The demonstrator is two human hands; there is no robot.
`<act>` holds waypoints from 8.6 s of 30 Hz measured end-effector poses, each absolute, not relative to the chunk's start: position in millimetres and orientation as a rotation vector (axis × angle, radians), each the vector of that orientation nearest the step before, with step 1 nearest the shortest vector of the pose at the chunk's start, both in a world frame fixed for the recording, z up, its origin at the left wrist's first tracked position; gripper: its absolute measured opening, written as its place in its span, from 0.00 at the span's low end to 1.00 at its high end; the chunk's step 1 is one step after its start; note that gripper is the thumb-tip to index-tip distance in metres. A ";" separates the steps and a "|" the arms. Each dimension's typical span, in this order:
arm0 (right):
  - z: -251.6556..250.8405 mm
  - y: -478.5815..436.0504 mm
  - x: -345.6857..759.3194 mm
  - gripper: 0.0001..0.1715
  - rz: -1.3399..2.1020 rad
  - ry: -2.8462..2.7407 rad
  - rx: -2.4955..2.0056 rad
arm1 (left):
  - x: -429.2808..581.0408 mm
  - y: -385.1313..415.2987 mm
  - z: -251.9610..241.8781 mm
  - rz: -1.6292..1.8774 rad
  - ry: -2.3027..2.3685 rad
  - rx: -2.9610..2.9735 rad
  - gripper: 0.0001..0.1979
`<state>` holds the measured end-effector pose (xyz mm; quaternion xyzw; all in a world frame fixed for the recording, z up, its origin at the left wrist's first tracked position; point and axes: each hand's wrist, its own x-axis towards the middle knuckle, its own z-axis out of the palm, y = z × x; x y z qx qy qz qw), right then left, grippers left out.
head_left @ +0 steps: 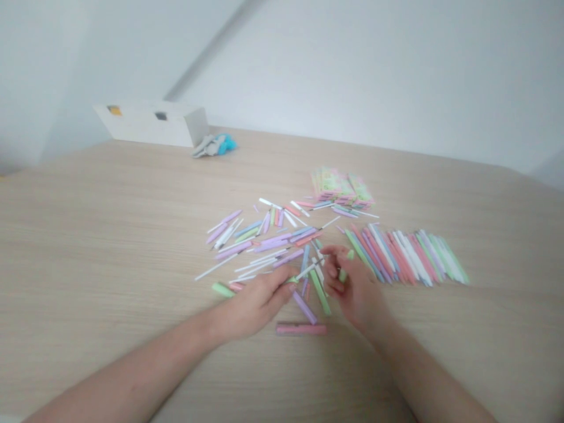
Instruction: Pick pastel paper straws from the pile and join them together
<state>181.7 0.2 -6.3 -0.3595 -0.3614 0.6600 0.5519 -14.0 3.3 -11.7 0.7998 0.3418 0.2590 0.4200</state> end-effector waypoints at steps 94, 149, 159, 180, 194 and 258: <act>-12.1 2.7 192.2 0.21 0.963 -1.818 -1.381 | -25.2 12.4 -23.8 0.594 0.972 2.540 0.16; -16.8 4.1 190.9 0.19 0.782 -2.026 -1.387 | -27.9 17.4 -25.3 0.640 0.980 2.552 0.15; -15.2 1.3 190.0 0.17 0.799 -2.031 -1.361 | -27.9 16.9 -23.6 0.650 0.973 2.536 0.15; -14.1 -2.7 181.7 0.17 0.828 -1.973 -1.454 | -28.3 18.5 -24.1 0.705 0.901 2.613 0.15; -15.3 3.3 195.3 0.10 0.688 -2.021 -1.358 | -32.4 24.7 -21.0 0.584 1.124 2.496 0.14; -8.7 35.6 244.6 0.15 -0.119 -1.790 -2.168 | -31.1 28.2 -25.6 1.121 1.224 2.270 0.15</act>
